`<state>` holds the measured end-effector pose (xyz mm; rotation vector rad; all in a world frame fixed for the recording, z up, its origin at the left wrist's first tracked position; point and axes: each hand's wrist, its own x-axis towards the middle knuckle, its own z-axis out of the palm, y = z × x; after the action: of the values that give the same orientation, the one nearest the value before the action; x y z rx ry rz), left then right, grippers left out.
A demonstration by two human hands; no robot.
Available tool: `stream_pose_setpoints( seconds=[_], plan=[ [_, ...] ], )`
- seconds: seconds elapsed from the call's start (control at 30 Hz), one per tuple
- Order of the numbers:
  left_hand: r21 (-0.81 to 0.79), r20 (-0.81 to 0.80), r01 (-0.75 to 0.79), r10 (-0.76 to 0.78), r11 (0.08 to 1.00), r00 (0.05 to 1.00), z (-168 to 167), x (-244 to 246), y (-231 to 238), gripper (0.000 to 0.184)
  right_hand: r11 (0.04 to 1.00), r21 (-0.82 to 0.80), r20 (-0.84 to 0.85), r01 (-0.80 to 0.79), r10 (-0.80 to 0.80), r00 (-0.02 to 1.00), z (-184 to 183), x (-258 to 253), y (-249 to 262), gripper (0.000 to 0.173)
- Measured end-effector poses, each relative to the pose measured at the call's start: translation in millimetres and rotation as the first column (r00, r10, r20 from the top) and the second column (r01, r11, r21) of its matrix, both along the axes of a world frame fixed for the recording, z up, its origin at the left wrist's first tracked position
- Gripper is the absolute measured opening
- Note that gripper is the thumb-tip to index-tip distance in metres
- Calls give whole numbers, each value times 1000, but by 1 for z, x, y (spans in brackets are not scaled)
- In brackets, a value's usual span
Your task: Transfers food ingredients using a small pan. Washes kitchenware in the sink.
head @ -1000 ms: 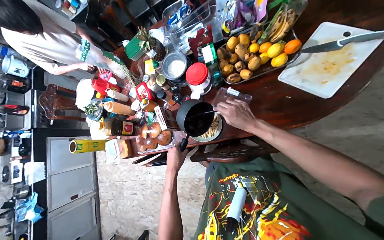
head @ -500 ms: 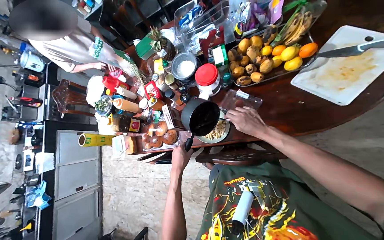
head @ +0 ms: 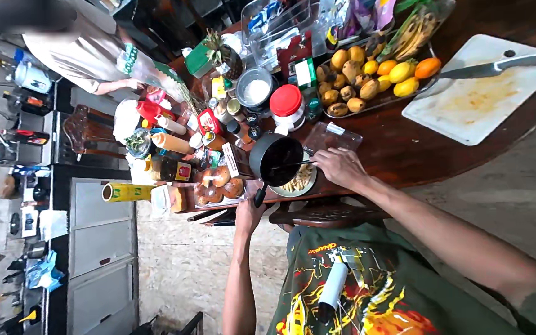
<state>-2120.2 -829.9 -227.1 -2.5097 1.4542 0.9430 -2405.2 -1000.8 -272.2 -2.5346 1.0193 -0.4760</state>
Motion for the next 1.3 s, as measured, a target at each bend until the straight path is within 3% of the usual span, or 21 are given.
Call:
stream_pose_setpoints(
  seconds=[0.3,0.47,0.7,0.87,1.03,1.17,1.3],
  plan=[
    [18,62,38,-39,999,997,6,-1,-2,36,998,32,-55,51,-49,997,-8,11,14,15],
    [18,77,36,-37,999,996,4,1,-2,35,971,235,-38,54,-47,998,-11,16,21,17],
    [39,98,37,-41,999,994,1,-1,-6,36,823,563,-4,71,-83,997,-18,17,11,20],
    [65,107,19,-26,998,994,-4,-1,-9,37,683,730,86,-12,-75,994,-34,-1,-3,18],
    [97,167,-10,-7,995,986,-5,1,-12,37,742,664,-28,90,-95,995,-27,-26,-6,20],
    [90,200,-53,34,995,979,-5,1,-9,36,922,372,-112,111,-74,991,-21,-42,12,21],
    [67,213,-89,73,994,974,-2,-2,-8,34,978,199,-220,67,-22,975,-42,-36,30,21]
  ],
)
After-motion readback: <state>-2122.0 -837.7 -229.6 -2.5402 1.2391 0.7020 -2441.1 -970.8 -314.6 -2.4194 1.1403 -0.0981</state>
